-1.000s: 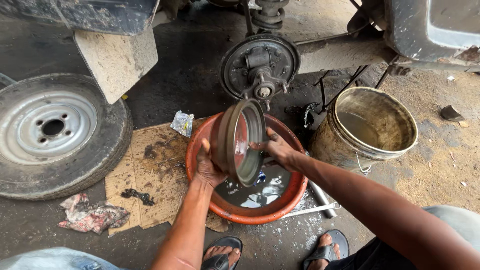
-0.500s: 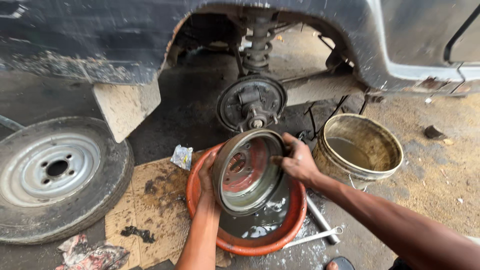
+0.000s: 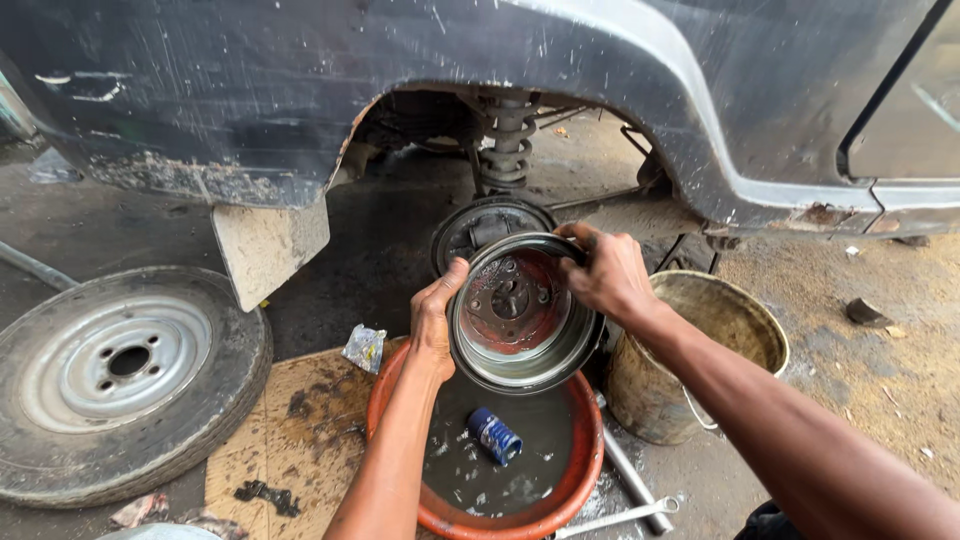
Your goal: The person cleans a brake drum by scrubbing it with a brush and rinsing it with water from a bucket. The person uses a green-handled brush to scrub the inside and outside surfaces of the drum, then pours water over it to rinse off the grime.
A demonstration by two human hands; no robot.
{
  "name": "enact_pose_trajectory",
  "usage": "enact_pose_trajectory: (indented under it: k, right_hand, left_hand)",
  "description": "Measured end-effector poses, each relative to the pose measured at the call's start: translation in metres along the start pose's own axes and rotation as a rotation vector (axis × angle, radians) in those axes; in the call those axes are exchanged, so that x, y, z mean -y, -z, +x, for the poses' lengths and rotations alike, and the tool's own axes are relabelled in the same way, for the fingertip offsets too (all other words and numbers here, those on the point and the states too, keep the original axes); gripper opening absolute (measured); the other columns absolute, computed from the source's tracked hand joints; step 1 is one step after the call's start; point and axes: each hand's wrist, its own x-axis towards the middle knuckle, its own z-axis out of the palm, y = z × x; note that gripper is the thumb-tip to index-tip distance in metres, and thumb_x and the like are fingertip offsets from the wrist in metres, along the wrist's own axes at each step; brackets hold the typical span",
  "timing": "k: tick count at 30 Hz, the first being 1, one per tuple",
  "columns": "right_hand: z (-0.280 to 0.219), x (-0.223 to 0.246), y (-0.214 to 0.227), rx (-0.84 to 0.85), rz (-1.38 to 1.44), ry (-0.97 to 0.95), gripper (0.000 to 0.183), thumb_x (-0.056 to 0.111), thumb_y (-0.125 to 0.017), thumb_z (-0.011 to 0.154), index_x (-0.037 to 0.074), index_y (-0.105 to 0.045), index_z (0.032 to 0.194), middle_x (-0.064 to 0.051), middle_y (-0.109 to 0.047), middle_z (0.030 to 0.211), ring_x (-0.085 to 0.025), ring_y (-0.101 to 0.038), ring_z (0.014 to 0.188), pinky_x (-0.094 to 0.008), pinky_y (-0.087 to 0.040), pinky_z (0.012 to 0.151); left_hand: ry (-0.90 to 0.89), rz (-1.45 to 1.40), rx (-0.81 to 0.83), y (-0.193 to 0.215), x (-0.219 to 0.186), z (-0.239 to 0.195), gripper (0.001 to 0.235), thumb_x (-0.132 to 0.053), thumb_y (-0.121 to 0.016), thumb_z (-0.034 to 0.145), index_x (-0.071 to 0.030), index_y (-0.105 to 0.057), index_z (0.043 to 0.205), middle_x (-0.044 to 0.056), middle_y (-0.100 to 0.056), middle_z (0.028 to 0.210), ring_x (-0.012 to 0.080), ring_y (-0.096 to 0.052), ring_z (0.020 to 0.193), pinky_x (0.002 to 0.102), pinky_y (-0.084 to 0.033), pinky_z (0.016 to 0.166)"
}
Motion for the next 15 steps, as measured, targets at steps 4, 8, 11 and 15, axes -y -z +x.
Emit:
enact_pose_trajectory:
  k: [4, 8, 11, 15]
  right_hand:
    - [0.01, -0.003, -0.006, -0.014, -0.037, 0.096, 0.04, 0.011, -0.068, 0.084, 0.018, -0.072, 0.123, -0.014, -0.076, 0.109, -0.031, -0.077, 0.082, -0.041, -0.062, 0.078]
    - [0.021, 0.0, -0.006, -0.069, -0.174, 0.341, 0.043, 0.011, -0.07, 0.078, 0.018, -0.075, 0.121, -0.014, -0.075, 0.108, -0.035, -0.074, 0.08, -0.045, -0.062, 0.074]
    - [0.022, 0.003, -0.004, -0.06, -0.21, 0.425, 0.043, 0.013, -0.07, 0.08, 0.018, -0.075, 0.122, -0.012, -0.075, 0.104, -0.035, -0.073, 0.077, -0.046, -0.061, 0.069]
    - [0.018, 0.005, -0.007, -0.006, -0.269, 0.43, 0.045, 0.013, -0.071, 0.079, 0.02, -0.075, 0.123, -0.012, -0.073, 0.097, -0.033, -0.072, 0.073, -0.044, -0.061, 0.066]
  left_hand:
    - [-0.111, 0.274, -0.027, -0.006, -0.003, 0.003, 0.059, -0.037, -0.082, 0.074, 0.003, -0.074, 0.115, 0.01, -0.076, 0.102, 0.0208, -0.07, 0.096, 0.035, -0.054, 0.088]
    - [-0.163, 0.259, -0.104, -0.002, 0.012, 0.004, 0.054, -0.029, -0.08, 0.073, 0.003, -0.075, 0.117, 0.009, -0.076, 0.102, 0.0181, -0.069, 0.096, 0.031, -0.051, 0.091]
    - [-0.183, 0.212, -0.085, 0.004, 0.019, 0.01, 0.052, -0.025, -0.078, 0.075, 0.004, -0.075, 0.119, 0.01, -0.075, 0.101, 0.0181, -0.067, 0.094, 0.032, -0.05, 0.09]
    - [-0.146, 0.218, -0.076, 0.009, 0.018, 0.011, 0.053, -0.02, -0.076, 0.071, 0.002, -0.073, 0.12, 0.01, -0.077, 0.102, 0.0186, -0.069, 0.095, 0.032, -0.052, 0.091]
